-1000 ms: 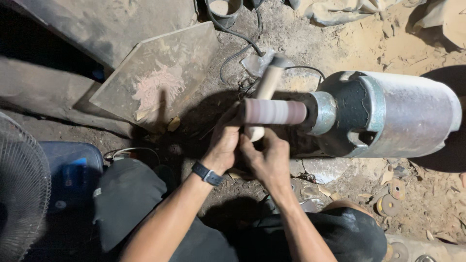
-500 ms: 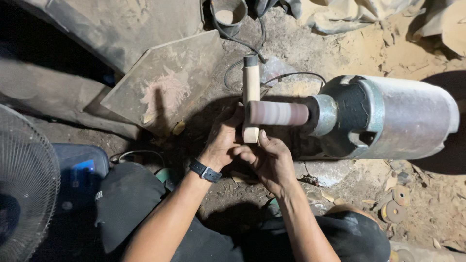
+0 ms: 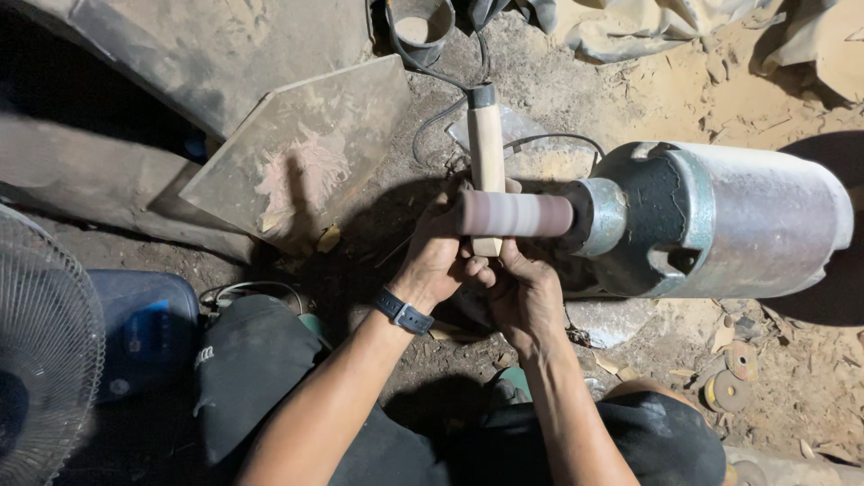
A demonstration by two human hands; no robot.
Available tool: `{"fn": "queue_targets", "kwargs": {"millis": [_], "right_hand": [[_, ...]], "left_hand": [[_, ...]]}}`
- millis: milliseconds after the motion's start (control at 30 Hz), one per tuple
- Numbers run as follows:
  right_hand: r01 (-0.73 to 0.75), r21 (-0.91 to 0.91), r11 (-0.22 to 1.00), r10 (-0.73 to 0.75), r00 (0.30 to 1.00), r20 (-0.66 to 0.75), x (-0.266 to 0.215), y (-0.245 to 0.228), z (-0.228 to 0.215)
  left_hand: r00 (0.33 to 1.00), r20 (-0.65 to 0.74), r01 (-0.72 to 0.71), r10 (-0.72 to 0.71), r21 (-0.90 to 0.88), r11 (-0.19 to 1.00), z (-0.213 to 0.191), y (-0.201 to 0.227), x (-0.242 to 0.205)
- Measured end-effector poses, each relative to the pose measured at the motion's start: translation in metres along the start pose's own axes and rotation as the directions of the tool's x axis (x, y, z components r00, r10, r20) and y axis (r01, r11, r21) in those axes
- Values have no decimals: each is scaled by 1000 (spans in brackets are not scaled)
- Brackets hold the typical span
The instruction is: The person uses a bench grinder to smooth and shape a wooden handle, holding it against the rotating wheel with both hands. The person then switches to a metal file and grinds it against the wheel to sharpen or shape the file.
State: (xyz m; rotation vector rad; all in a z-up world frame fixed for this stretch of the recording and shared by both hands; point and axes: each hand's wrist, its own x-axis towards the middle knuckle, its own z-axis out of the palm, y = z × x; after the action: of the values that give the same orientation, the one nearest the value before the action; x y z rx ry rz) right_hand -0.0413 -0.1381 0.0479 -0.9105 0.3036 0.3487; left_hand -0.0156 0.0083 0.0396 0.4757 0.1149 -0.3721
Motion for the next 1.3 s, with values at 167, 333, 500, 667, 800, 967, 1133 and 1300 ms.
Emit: {"fn": "queue_targets", "kwargs": {"millis": [167, 333, 500, 667, 800, 967, 1133, 1300], "right_hand": [[1, 5, 1000, -1, 995, 99, -7, 1, -2], [-62, -119, 991, 69, 996, 57, -28, 13, 2], [-124, -300, 946, 137, 990, 21, -41, 15, 4], [-123, -388, 914, 155, 986, 52, -54, 11, 16], [-160, -359, 919, 195, 979, 64, -59, 10, 23], [-137, -220, 966, 168, 977, 132, -53, 16, 18], [-127, -39, 991, 132, 973, 191, -39, 13, 7], [-109, 102, 989, 91, 981, 171, -23, 9, 0]], "left_hand": [[997, -80, 10, -11, -10, 1000, -18, -18, 0], [990, -142, 41, -8, 227, 973, -54, -33, -19], [988, -110, -106, 105, -10, 994, -63, -8, -21], [949, 21, -314, 314, 132, 940, -41, 21, -49], [932, 2, -357, 362, 170, 919, -39, 21, -50], [917, -26, -395, 398, 74, 916, -59, -1, -24], [957, -84, -234, 276, 330, 914, -58, -17, -14], [973, -72, -206, 221, 171, 963, -30, -17, 1]]}}
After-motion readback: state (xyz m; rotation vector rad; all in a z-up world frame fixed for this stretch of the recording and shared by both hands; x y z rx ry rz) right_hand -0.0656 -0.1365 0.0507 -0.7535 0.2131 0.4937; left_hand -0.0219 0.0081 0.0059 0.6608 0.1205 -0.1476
